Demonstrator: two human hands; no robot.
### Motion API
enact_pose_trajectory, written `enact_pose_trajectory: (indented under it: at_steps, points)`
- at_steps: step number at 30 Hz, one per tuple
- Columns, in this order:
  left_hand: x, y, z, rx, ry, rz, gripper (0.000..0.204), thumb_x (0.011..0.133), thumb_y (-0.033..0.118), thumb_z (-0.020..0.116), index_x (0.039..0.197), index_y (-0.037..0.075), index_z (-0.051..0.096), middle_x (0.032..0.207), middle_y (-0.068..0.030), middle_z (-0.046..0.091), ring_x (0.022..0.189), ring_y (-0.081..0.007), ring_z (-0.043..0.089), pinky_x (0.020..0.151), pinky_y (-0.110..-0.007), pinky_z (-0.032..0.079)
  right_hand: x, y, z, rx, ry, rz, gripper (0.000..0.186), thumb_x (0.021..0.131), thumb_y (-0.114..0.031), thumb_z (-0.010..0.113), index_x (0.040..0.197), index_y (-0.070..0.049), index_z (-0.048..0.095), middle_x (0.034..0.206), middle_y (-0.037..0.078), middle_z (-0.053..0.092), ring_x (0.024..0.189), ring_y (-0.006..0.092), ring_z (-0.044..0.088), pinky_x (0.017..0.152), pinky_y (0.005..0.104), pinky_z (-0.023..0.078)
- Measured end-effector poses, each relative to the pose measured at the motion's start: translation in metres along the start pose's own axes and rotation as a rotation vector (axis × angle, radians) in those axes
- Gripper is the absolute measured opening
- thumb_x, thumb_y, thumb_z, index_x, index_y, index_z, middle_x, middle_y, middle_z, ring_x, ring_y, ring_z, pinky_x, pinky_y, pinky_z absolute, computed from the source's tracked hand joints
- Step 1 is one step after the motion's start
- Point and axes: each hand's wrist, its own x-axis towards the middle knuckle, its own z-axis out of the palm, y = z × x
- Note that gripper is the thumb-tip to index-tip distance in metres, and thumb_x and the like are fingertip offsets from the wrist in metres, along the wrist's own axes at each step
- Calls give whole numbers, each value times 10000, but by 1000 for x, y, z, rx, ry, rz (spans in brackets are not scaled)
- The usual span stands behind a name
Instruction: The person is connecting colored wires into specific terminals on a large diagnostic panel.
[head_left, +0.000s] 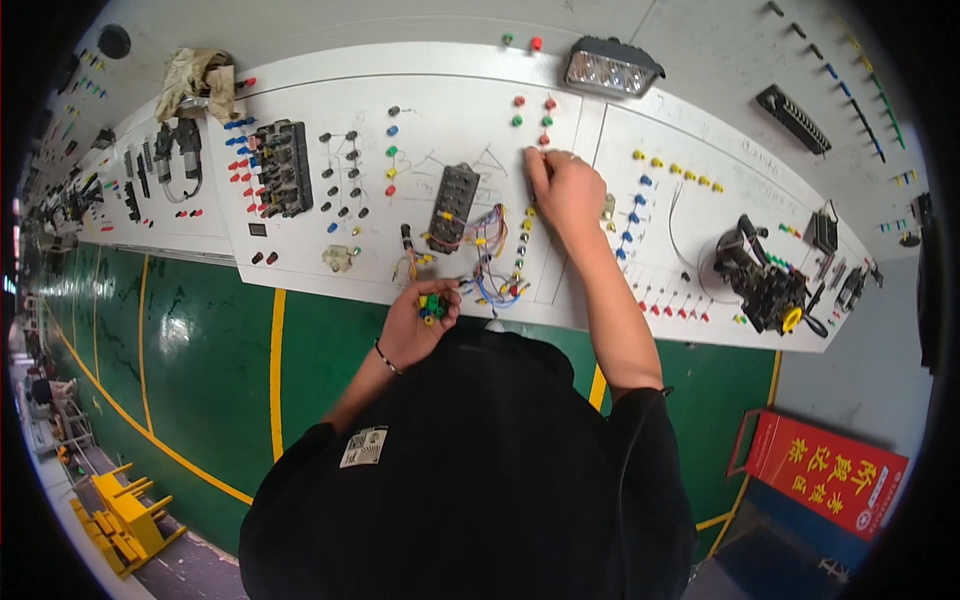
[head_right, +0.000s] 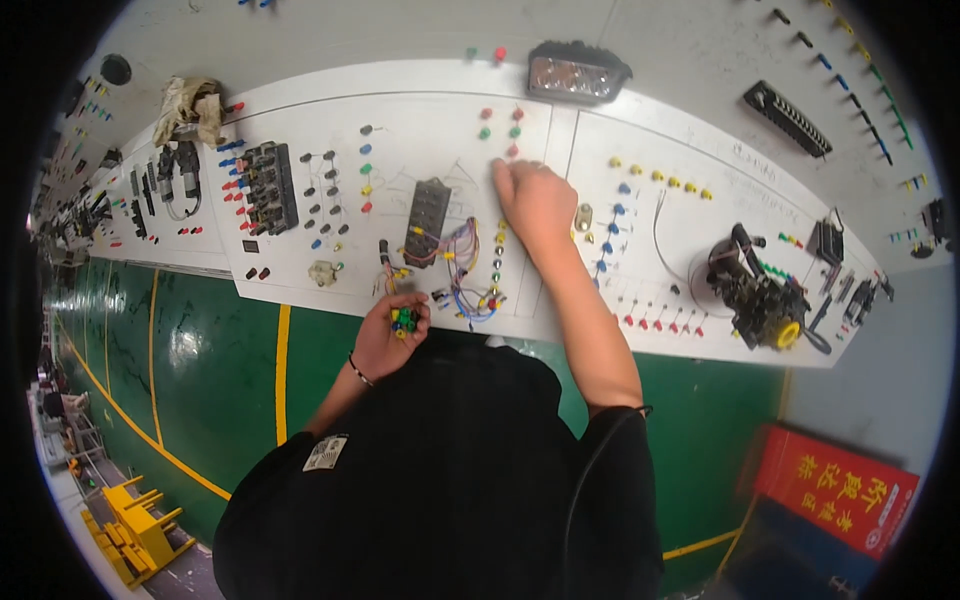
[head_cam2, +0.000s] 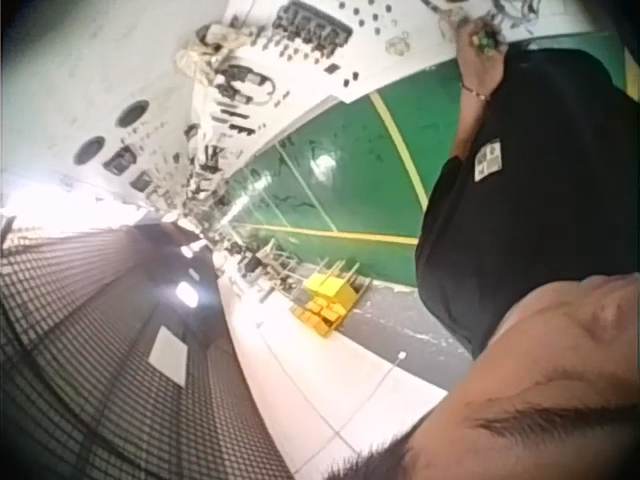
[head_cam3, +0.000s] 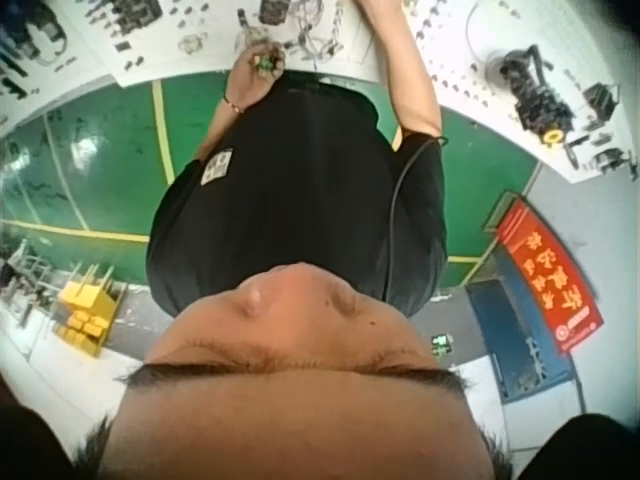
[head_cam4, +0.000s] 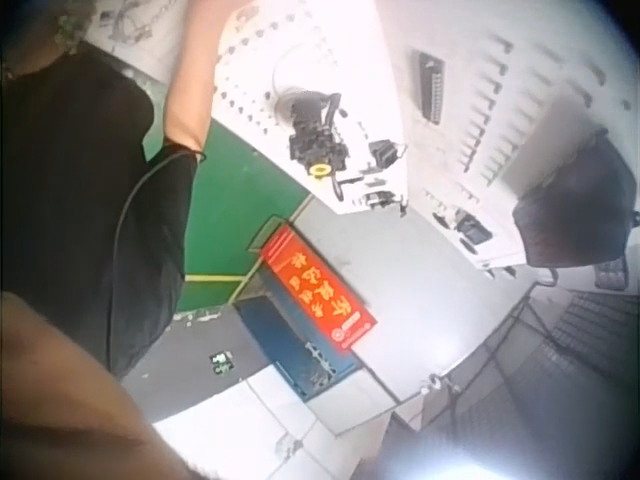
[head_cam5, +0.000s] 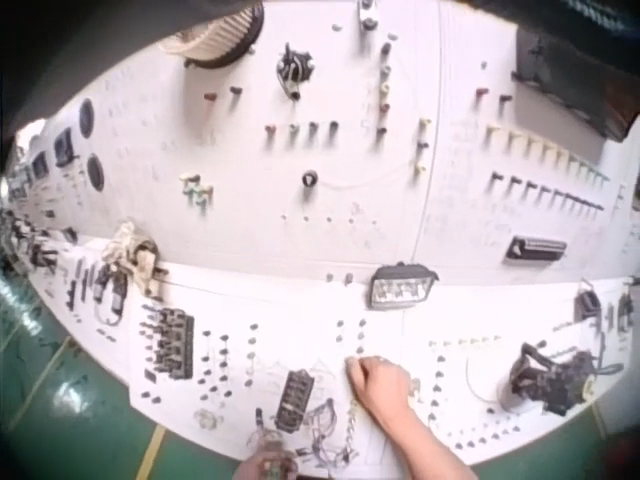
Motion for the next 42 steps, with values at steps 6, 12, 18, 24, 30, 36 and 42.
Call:
enact_pose_trajectory:
  at_steps: [6,12,18,24,30,36,42]
  points:
    - [5,19,4,75,-80,-7,294,982,223,467,1089,-11,608,887,-95,636,779,-200,588,664,-292,469,-3,-4,3,49,84,24,303,893,-316,625,760,-45,650,756,129,671,641,334,646,582,437,503]
    - [7,35,6,143,-120,-58,298,975,202,455,1055,-33,618,888,-112,651,784,-208,591,682,-297,461,-11,-10,24,89,312,82,246,812,-283,717,819,-65,604,758,117,624,625,337,615,558,428,479]
    - [12,49,2,161,-149,-60,309,989,220,442,1071,-24,615,899,-112,655,775,-206,599,677,-298,457,-19,-16,38,434,473,77,197,755,-88,742,904,-36,624,888,117,611,770,280,598,667,378,484]
    - [16,59,3,206,-182,-83,294,981,219,449,1075,-10,608,889,-98,627,763,-190,575,682,-292,450,-20,-22,45,466,558,180,111,777,-9,700,865,-31,636,972,129,571,887,260,564,776,349,469]
    - [21,69,6,209,-152,-105,299,978,222,449,1081,-13,604,893,-102,628,763,-193,574,680,-294,449,-19,-23,52,496,590,130,143,781,7,700,877,-6,595,972,124,561,896,264,558,800,344,454]
    - [26,74,8,247,-195,-90,291,977,225,454,1078,2,612,890,-97,636,759,-186,571,680,-289,448,-19,-23,52,530,588,161,155,786,10,714,889,-14,600,924,106,565,864,227,545,781,335,451]
    - [31,78,7,221,-173,-102,295,980,222,447,1071,-2,616,882,-98,637,761,-193,573,676,-292,443,-18,-23,54,576,599,210,135,778,26,694,870,-17,605,900,89,566,814,207,534,740,317,450]
